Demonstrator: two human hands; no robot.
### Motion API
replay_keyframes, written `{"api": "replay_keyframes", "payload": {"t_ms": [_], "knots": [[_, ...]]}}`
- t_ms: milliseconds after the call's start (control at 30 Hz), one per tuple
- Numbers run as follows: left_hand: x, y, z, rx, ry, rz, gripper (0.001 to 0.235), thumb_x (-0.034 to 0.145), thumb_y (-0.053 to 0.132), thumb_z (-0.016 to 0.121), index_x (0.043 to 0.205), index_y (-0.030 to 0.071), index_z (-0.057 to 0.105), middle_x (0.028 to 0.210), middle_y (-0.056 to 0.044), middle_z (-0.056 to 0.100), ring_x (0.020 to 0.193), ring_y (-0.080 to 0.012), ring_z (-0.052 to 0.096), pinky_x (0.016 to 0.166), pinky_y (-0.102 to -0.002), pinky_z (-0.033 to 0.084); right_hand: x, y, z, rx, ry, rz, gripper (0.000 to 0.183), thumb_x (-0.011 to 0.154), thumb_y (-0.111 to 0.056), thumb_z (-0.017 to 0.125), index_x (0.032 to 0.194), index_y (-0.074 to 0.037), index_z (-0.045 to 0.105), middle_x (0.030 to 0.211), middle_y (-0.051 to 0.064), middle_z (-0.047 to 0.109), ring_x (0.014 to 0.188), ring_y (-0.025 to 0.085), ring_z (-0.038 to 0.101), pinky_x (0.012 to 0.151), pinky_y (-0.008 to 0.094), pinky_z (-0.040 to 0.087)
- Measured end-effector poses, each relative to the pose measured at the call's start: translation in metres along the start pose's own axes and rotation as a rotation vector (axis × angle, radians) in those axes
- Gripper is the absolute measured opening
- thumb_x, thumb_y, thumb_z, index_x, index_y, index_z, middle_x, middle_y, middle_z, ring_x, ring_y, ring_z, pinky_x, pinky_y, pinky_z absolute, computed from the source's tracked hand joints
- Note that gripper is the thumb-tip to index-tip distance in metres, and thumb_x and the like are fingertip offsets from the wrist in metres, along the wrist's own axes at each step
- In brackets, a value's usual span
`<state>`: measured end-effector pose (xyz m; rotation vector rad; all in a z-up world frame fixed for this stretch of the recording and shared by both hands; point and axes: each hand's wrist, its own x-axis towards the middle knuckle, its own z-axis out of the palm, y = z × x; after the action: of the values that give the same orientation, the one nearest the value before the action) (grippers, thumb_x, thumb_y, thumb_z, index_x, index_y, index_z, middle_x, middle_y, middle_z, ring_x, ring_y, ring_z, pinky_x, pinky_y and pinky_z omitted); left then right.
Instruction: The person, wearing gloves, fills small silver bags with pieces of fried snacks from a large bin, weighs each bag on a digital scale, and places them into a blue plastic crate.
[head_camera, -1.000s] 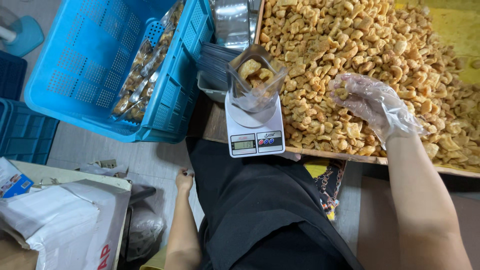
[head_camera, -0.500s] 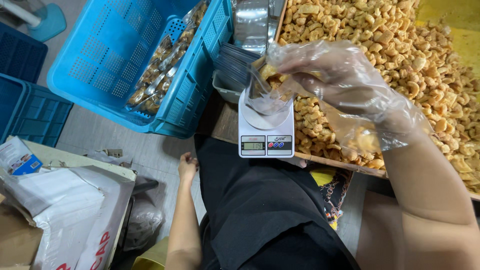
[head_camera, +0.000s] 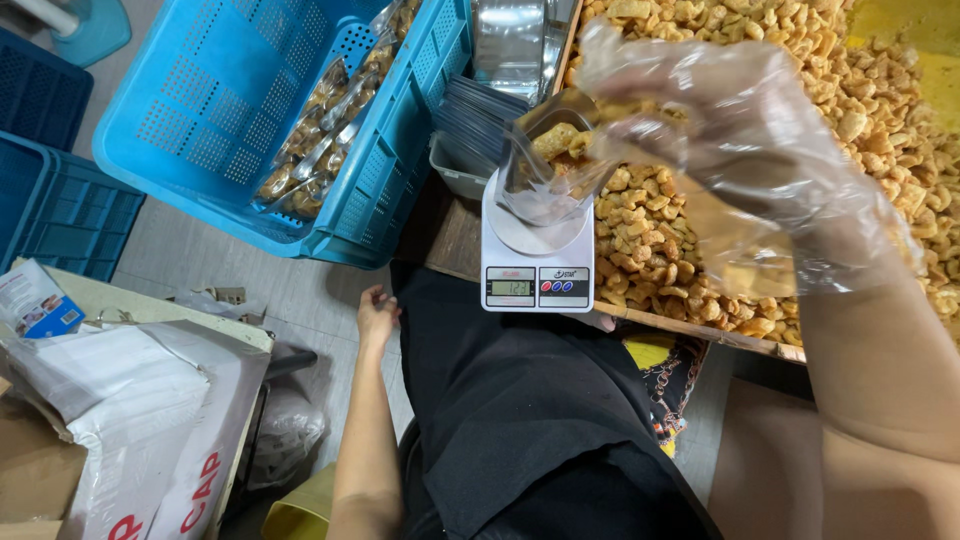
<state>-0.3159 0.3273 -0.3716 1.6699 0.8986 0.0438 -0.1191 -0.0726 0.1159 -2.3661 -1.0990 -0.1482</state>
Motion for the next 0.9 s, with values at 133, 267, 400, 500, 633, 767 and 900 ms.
{"api": "replay_keyframes", "payload": {"t_ms": [133, 267, 400, 500, 633, 767, 900], "knots": [[0.000, 0.016, 0.001, -0.014, -0.034, -0.010, 0.049, 0.094, 0.008, 0.064, 0.142, 0.008, 0.050, 0.134, -0.013, 0.060, 0.081, -0.0173, 0.071, 0.062, -0.028, 0.054, 0.005, -0.004, 0.001, -0.094, 0.044, -0.313, 0.039, 0.082, -0.021, 0.081, 0.115, 0.000, 0.074, 0.115, 0.021, 0.075, 0.107, 0.037, 0.070, 0.089, 0.044, 0.058], [-0.008, 0.065, -0.005, 0.047, -0.158, 0.164, 0.037, 0.095, 0.014, 0.067, 0.131, 0.006, 0.060, 0.117, -0.010, 0.067, 0.078, -0.0146, 0.069, 0.063, -0.027, 0.054, -0.007, 0.010, -0.003, 0.104, 0.112, -0.138, 0.019, 0.103, -0.003, 0.071, 0.121, -0.006, 0.070, 0.125, 0.016, 0.070, 0.122, 0.028, 0.068, 0.103, 0.038, 0.059], [-0.024, 0.159, -0.022, -0.033, -0.247, 0.419, 0.027, 0.111, 0.024, 0.054, 0.110, 0.001, 0.068, 0.093, -0.010, 0.072, 0.079, -0.0137, 0.066, 0.073, -0.026, 0.055, -0.033, 0.031, -0.007, 0.276, 0.109, -0.062, 0.030, 0.099, 0.012, 0.057, 0.125, -0.001, 0.065, 0.134, 0.018, 0.065, 0.129, 0.028, 0.064, 0.108, 0.037, 0.056], [-0.063, 0.251, -0.032, -0.298, -0.233, 0.587, 0.023, 0.113, 0.021, 0.053, 0.131, 0.007, 0.053, 0.118, -0.013, 0.071, 0.100, -0.0174, 0.070, 0.092, -0.028, 0.058, -0.051, 0.049, 0.000, 0.018, 0.140, -0.024, 0.025, 0.096, 0.014, 0.062, 0.118, 0.004, 0.068, 0.118, 0.022, 0.069, 0.116, 0.032, 0.066, 0.098, 0.043, 0.056], [-0.122, 0.367, -0.017, -0.153, -0.587, 1.004, 0.073, 0.094, 0.019, 0.090, 0.142, 0.014, 0.036, 0.169, -0.012, 0.005, 0.155, -0.0353, 0.038, 0.124, -0.049, 0.047, -0.080, 0.075, 0.018, 0.135, 0.098, 0.309, 0.024, 0.099, 0.003, 0.062, 0.122, -0.003, 0.069, 0.119, 0.017, 0.070, 0.112, 0.027, 0.067, 0.095, 0.042, 0.055], [-0.134, 0.454, 0.037, 0.366, -0.558, 1.587, 0.082, 0.081, 0.032, 0.102, 0.136, 0.015, 0.043, 0.159, -0.017, 0.006, 0.151, -0.0524, 0.019, 0.128, -0.064, 0.029, -0.107, 0.101, 0.045, 0.245, 0.001, 0.635, 0.025, 0.100, -0.018, 0.066, 0.124, -0.015, 0.072, 0.126, 0.010, 0.072, 0.113, 0.023, 0.069, 0.096, 0.041, 0.059], [-0.129, 0.479, 0.072, 0.612, -0.756, 1.293, 0.070, 0.076, 0.039, 0.095, 0.127, 0.020, 0.050, 0.156, -0.023, 0.013, 0.150, -0.0509, 0.024, 0.123, -0.055, 0.035, -0.130, 0.110, 0.059, 0.283, -0.040, 0.785, 0.028, 0.099, -0.024, 0.067, 0.125, -0.017, 0.073, 0.140, 0.006, 0.065, 0.116, 0.025, 0.065, 0.095, 0.045, 0.055]]}}
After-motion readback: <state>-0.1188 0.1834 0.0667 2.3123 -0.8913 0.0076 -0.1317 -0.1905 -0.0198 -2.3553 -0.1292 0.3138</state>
